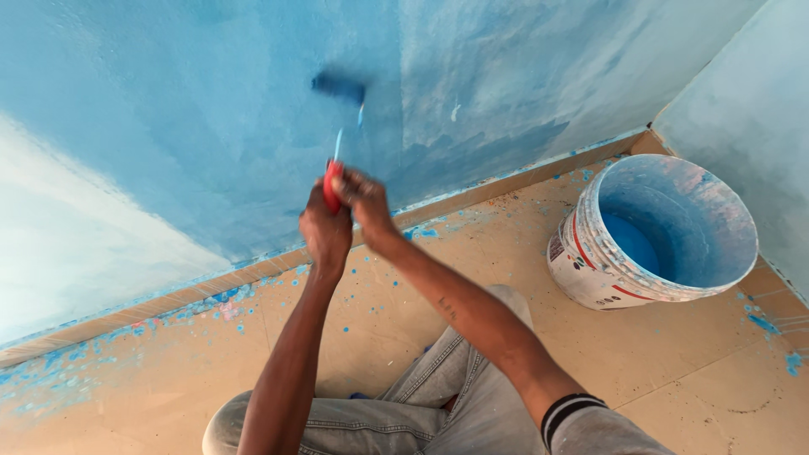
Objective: The person sits on the floor and paints the lower section of a wall blue using a small paint roller. They repeatedly roll paint onto the wall, dip the roller into a bucket of blue paint, and continue rolling along the wall near the floor edge.
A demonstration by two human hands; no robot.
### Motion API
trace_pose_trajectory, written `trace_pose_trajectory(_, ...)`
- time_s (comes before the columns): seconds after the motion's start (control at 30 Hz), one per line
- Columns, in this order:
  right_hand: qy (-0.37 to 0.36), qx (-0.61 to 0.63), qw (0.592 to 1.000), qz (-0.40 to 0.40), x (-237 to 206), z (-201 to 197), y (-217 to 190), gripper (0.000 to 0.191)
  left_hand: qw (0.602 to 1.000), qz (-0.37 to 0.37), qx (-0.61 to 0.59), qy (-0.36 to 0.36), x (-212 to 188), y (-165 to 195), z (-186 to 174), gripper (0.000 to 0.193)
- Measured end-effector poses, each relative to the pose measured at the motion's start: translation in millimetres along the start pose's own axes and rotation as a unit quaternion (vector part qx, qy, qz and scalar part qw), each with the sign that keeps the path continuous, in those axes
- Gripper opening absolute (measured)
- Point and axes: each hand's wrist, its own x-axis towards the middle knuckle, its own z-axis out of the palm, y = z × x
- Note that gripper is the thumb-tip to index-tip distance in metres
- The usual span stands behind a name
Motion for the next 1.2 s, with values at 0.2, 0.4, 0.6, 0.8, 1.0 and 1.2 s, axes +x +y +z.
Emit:
trace_pose_trajectory(0.2, -0.009, -0.089, 0.996, -0.02, 21, -33, -68, 0.038, 0.994, -0.026, -0.092, 0.047, 9, 45, 56, 0.02)
trace_pose_trajectory(0.4, -0.038, -0.152, 0.987, 0.024, -13, -80, -17, 0.034, 0.976, -0.125, -0.173, 0.038, -55, 13, 88, 0.025)
trace_pose_trajectory(0.6, -0.037, -0.187, 0.982, -0.008, -5, -79, -25, 0.034, 0.969, -0.087, -0.225, 0.05, -49, 23, 90, 0.028)
trace_pose_trajectory(0.8, -0.072, -0.212, 0.97, -0.098, 45, -26, -127, 0.033, 0.946, -0.092, -0.31, 0.008, 28, 90, 65, 0.02)
trace_pose_trajectory(1.0, -0.038, -0.222, 0.972, -0.067, 39, -14, -140, 0.034, 0.918, -0.076, -0.384, -0.055, 21, 92, 48, 0.02)
trace_pose_trajectory(1.2, -0.035, -0.205, 0.977, -0.049, 9, -32, -81, 0.038, 0.947, -0.065, -0.312, -0.028, -17, 52, 60, 0.023)
